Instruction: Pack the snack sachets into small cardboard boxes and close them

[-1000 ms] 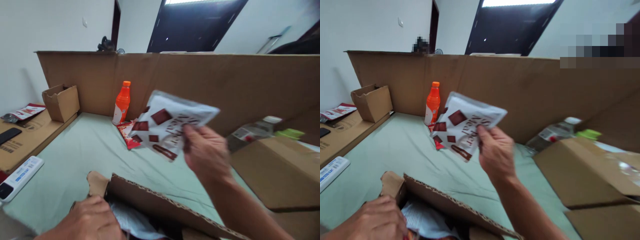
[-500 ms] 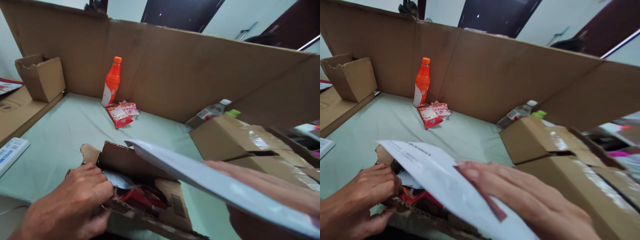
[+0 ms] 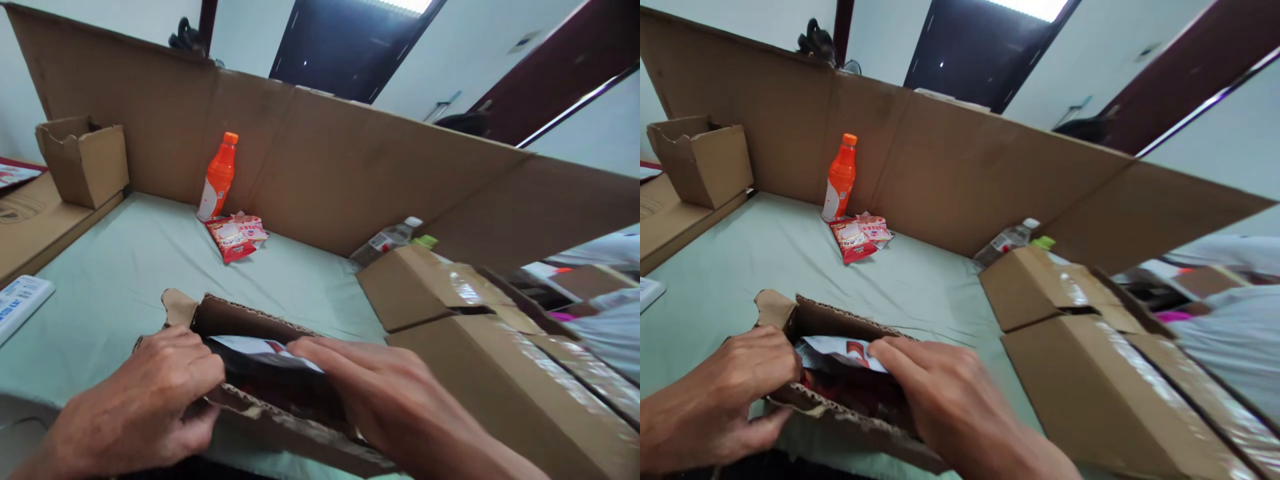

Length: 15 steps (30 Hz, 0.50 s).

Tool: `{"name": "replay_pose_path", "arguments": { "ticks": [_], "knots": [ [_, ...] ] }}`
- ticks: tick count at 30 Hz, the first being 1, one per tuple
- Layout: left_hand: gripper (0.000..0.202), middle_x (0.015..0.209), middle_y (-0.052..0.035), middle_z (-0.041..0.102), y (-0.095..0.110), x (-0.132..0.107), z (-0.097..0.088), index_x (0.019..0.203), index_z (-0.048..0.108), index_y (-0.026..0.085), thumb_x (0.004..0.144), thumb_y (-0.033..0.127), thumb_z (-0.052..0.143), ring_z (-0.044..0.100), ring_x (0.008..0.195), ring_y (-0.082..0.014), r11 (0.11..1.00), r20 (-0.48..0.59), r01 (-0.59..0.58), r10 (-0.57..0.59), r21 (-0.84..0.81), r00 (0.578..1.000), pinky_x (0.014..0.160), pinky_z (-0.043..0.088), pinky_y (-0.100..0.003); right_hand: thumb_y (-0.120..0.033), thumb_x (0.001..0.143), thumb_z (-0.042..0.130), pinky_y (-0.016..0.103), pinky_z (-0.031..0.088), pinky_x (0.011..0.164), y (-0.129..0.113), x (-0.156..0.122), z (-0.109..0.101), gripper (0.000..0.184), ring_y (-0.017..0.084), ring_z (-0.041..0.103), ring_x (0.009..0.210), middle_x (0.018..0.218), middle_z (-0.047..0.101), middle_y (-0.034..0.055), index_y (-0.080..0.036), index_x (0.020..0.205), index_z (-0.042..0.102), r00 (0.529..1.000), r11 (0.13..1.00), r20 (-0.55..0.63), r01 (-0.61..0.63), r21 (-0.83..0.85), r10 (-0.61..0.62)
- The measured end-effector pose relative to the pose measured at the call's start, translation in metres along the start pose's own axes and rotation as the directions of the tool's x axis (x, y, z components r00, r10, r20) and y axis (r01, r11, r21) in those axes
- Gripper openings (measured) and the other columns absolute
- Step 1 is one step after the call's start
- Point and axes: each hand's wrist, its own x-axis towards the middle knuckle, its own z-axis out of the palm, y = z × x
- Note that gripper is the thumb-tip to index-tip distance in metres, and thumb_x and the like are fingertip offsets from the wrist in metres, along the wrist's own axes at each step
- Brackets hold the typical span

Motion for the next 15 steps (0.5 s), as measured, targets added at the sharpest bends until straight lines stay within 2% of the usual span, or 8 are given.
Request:
{"name": "replay_pose_path", "arguments": {
  "ticks": [2,4,7,11,15],
  "knots": [
    [0.019,0.079,0.0017,0.061,0.001,-0.001,0.0,0.077,0.049,0.021,0.08,0.006,0.061,0.054,0.076,-0.0174,1.0,-0.017,-0.002,0.002,0.009,1.0,0.068,0.037,-0.03,-0.009,0.09,0.052,0.026,0.046,0.054,0.0,0.013,0.005,0.023,0.016,0.067,0.059,0.075,0.074,-0.0006,-0.024,0.087,0.07,0.967,0.998,0.25,-0.046,-0.046,0.056],
    [0.021,0.079,0.002,0.06,0.001,0.0,0.0,0.077,0.048,0.021,0.077,0.005,0.063,0.054,0.076,-0.0171,1.0,-0.027,-0.004,0.004,0.011,1.0,0.067,0.036,-0.03,-0.01,0.089,0.055,0.026,0.048,0.063,0.003,0.024,0.008,0.026,0.018,0.073,0.073,0.089,0.079,0.0011,-0.025,0.101,0.072,0.907,0.993,0.405,-0.105,-0.053,0.118],
    [0.023,0.08,0.0027,0.061,0.0,0.001,0.0,0.077,0.048,0.021,0.075,0.003,0.063,0.054,0.076,-0.0164,1.0,-0.036,-0.014,0.014,0.005,0.999,0.068,0.036,-0.03,-0.008,0.088,0.054,0.027,0.049,0.073,0.008,0.035,0.014,0.041,0.02,0.074,0.089,0.105,0.079,0.0032,-0.026,0.121,0.069,0.863,0.987,0.484,-0.16,-0.004,0.142],
    [0.02,0.08,0.0026,0.061,-0.001,0.001,0.002,0.077,0.049,0.021,0.078,0.006,0.062,0.053,0.077,-0.0167,1.0,-0.031,-0.003,0.002,-0.011,1.0,0.07,0.036,-0.03,-0.001,0.082,0.052,0.026,0.044,0.067,0.011,0.045,0.034,0.038,0.018,0.071,0.079,0.096,0.079,0.0019,-0.024,0.104,0.074,0.777,0.968,0.601,-0.249,0.017,0.189],
    [0.014,0.083,0.0013,0.062,-0.002,0.001,0.002,0.082,0.054,0.021,0.084,0.009,0.06,0.054,0.08,-0.0182,1.0,-0.02,0.01,-0.01,-0.016,1.0,0.071,0.036,-0.032,-0.005,0.082,0.057,0.026,0.043,0.067,0.015,0.054,0.045,0.027,0.018,0.067,0.076,0.09,0.078,0.0028,-0.02,0.096,0.075,0.712,0.958,0.678,-0.282,0.041,0.18]
  ]
}}
